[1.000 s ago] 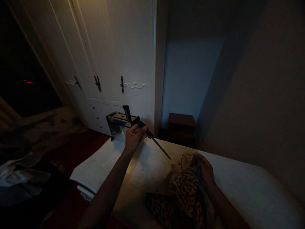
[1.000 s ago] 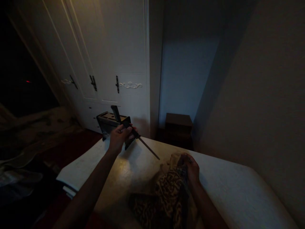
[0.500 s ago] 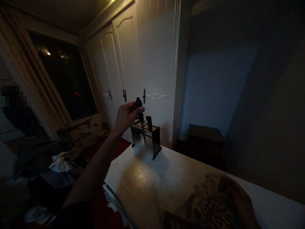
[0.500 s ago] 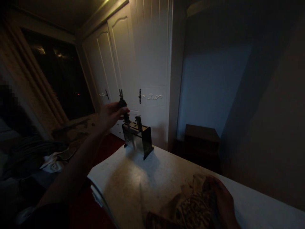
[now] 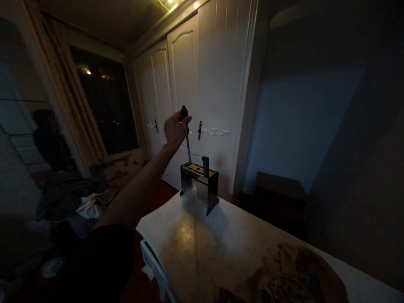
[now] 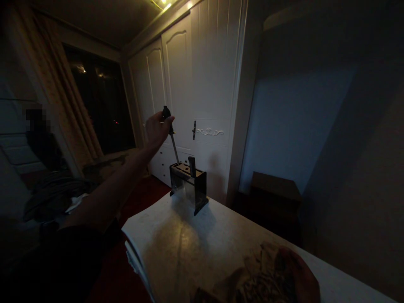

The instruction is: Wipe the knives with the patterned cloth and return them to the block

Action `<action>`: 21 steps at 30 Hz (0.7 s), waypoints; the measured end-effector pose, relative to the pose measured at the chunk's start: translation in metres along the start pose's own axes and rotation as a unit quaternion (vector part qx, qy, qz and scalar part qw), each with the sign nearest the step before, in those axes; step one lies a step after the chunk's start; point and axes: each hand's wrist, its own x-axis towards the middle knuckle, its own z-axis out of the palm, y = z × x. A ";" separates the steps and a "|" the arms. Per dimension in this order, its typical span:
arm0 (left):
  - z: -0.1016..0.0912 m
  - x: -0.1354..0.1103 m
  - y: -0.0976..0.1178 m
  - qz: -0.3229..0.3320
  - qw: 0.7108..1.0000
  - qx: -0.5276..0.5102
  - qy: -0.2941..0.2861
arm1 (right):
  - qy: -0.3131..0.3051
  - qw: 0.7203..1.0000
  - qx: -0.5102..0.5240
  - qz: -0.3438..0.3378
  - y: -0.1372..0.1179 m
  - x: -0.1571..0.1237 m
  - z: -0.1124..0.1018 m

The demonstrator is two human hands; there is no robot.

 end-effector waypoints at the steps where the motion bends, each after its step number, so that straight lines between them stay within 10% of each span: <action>1: 0.002 0.002 -0.001 0.002 1.000 0.003 0.001 | 0.000 1.000 -0.003 -0.001 0.000 0.000 0.000; 21: 0.029 -0.003 0.001 0.018 0.999 -0.031 -0.017 | -0.005 0.998 -0.056 -0.034 -0.003 0.007 0.003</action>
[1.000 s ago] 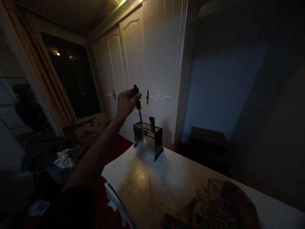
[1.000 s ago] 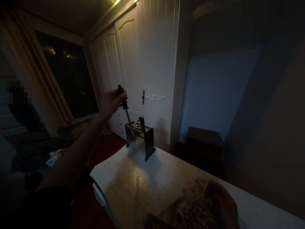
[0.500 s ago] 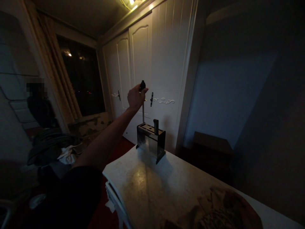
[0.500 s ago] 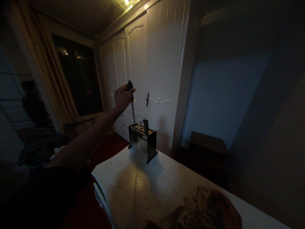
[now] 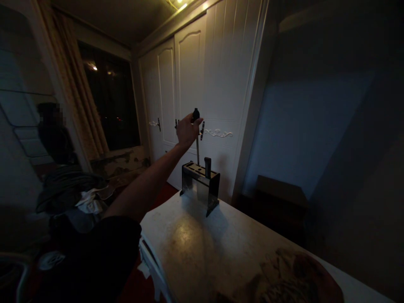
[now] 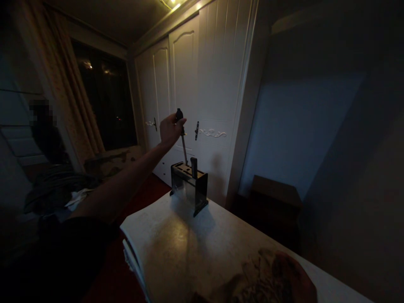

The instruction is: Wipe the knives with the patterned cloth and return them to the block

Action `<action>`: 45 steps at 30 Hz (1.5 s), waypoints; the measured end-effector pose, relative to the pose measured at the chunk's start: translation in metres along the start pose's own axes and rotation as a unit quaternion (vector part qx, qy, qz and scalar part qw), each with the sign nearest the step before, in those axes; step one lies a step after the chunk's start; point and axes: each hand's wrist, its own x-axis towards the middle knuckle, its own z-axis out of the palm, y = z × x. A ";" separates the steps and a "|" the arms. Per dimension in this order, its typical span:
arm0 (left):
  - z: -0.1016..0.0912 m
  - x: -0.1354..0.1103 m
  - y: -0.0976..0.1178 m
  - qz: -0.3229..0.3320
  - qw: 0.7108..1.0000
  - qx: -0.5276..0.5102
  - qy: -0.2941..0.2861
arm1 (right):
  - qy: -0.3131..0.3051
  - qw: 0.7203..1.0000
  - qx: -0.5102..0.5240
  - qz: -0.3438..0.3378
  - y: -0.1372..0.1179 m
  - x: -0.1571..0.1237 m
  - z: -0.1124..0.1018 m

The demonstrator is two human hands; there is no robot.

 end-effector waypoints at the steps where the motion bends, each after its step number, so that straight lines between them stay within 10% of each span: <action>1: 0.001 0.000 0.000 0.003 1.000 -0.004 -0.003 | 0.001 1.000 -0.001 -0.005 0.000 0.000 0.000; 45: 0.029 -0.030 -0.016 -0.080 0.994 0.021 -0.069 | -0.019 1.000 -0.014 0.000 0.003 0.005 0.001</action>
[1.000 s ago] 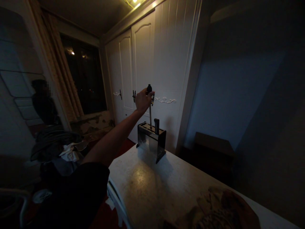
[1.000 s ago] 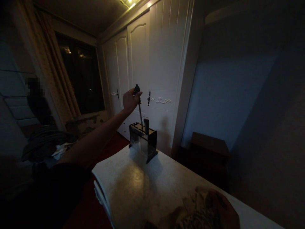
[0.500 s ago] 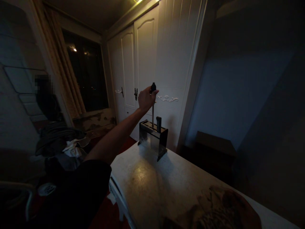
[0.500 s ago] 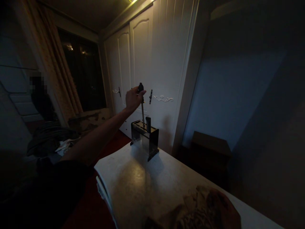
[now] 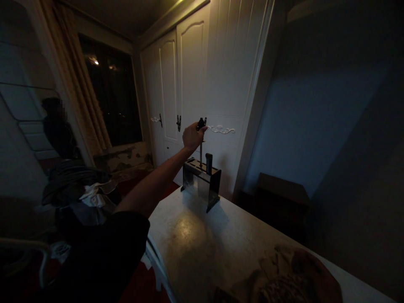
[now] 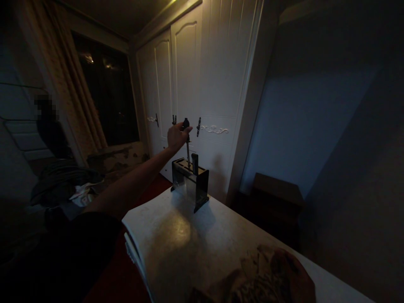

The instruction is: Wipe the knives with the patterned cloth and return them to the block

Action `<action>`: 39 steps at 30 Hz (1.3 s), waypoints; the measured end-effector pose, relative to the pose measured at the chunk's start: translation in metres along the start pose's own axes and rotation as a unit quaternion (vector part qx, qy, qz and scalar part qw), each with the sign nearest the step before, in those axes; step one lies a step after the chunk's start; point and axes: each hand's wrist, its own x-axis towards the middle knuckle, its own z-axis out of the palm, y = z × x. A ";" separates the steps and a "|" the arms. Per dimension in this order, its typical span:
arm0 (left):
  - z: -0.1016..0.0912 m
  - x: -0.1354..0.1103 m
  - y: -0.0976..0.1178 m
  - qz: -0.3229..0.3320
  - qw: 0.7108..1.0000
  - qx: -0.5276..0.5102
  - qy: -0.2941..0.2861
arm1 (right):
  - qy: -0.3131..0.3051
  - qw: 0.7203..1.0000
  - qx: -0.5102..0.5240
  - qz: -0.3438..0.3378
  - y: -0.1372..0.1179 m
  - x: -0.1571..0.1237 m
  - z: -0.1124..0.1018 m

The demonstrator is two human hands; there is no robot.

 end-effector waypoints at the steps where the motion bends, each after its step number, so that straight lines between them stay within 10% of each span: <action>1: 0.002 -0.002 -0.002 -0.012 1.000 -0.002 -0.004 | 0.003 1.000 -0.002 0.004 0.000 0.000 0.000; 39: 0.044 -0.063 -0.061 -0.090 0.984 0.057 -0.142 | 0.025 0.999 -0.015 -0.024 -0.001 0.000 -0.001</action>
